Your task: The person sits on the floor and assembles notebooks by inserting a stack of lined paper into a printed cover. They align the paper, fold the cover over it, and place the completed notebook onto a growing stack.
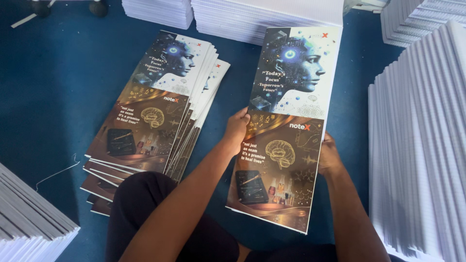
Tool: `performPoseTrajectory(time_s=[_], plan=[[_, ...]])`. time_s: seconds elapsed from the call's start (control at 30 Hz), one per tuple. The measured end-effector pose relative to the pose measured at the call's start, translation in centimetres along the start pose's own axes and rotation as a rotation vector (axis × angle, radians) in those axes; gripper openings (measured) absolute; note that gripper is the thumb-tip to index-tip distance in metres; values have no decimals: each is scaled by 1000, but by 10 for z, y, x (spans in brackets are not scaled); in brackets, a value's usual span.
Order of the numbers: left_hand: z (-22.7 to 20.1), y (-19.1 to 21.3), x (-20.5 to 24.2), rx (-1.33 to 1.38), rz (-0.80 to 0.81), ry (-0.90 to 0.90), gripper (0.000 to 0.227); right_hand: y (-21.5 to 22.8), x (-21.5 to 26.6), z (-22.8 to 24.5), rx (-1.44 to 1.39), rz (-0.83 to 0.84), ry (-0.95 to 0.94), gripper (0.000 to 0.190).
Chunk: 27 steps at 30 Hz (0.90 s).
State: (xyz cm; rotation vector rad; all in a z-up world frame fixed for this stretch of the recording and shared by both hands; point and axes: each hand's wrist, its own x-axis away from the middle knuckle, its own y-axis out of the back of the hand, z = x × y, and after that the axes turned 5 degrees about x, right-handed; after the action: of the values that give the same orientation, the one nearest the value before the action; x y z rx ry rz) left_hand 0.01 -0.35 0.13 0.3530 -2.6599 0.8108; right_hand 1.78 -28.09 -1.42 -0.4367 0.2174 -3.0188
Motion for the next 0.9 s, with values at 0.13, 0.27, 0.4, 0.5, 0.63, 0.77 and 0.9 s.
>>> performPoseTrajectory(time_s=[0.13,0.27,0.4,0.5,0.63,0.77,0.9], plan=[[0,1,0,-47,-27,19,45,7,-5,-10,-23,80,82,22],[4,3,0,-45,-27,25,47,18,-17,-28,-26,46,80,24],[12,2,-2,-22,-26,13,47,25,-27,-42,-20,-114,1,39],[14,2,-3,7,-4,24,46,28,-28,-44,62,-206,-50,40],[11,1,-2,33,58,14,47,29,-20,-33,48,-19,48,26],[10,-1,1,35,162,-40,46,24,-15,-27,46,-5,98,16],[6,-5,2,-2,186,-29,46,25,-16,-28,82,-7,140,14]])
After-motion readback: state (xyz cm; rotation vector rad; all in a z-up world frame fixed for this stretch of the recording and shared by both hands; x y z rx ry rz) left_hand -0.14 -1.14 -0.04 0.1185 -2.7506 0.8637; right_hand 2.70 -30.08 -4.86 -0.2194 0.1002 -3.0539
